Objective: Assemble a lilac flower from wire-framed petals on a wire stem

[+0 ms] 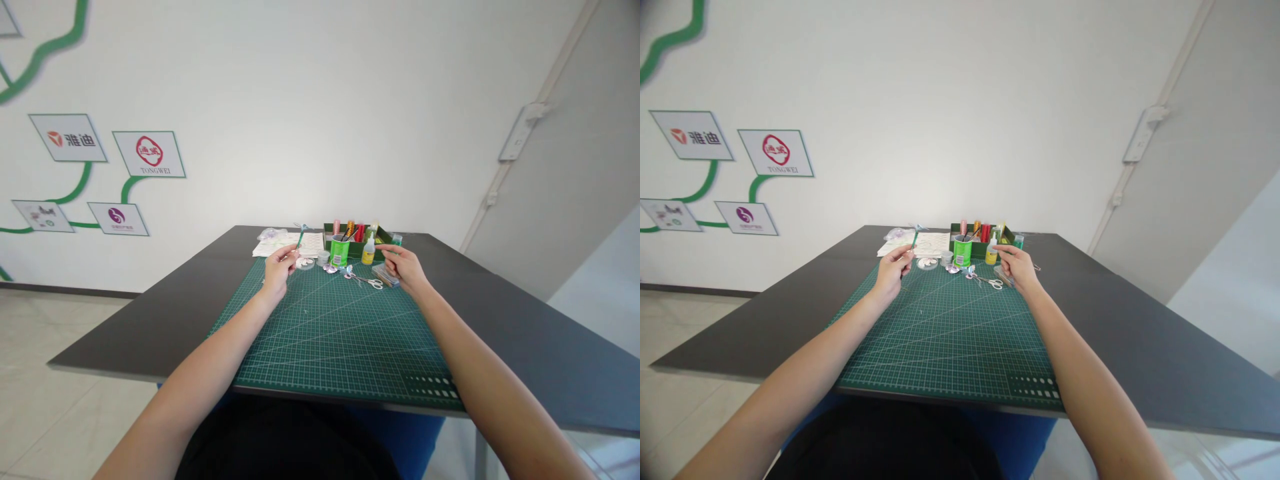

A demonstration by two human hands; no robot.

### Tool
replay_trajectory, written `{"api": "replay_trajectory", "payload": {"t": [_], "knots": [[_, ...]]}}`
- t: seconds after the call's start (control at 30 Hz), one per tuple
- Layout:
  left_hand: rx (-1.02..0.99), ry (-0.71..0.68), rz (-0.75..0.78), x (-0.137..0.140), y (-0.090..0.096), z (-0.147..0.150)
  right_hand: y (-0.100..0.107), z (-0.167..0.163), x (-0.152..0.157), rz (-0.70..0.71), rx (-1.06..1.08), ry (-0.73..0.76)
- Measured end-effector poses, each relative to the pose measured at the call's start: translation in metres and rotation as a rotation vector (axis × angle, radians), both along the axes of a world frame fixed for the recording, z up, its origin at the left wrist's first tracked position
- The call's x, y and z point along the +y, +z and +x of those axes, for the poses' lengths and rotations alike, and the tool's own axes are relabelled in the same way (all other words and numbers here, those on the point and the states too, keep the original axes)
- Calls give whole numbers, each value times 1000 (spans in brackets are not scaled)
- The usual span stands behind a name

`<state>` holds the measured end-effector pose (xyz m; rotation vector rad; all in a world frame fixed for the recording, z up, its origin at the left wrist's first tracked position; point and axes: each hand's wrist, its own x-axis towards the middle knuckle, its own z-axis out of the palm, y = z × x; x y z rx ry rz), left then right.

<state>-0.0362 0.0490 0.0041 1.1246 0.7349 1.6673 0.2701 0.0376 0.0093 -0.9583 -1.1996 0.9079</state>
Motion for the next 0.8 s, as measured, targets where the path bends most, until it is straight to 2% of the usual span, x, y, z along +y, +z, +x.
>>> {"api": "replay_trajectory", "payload": {"t": [0.23,0.47,0.67,0.8], "knots": [[-6,9,2,2,-2,-2,1,11,3,42,44,-200],[-4,18,8,3,-1,-3,-2,26,9,58,-24,-362],[-10,20,14,3,-1,-3,-4,46,12,-8,-451,-697],[4,14,5,0,-1,-1,0,47,11,37,-661,-780]]}}
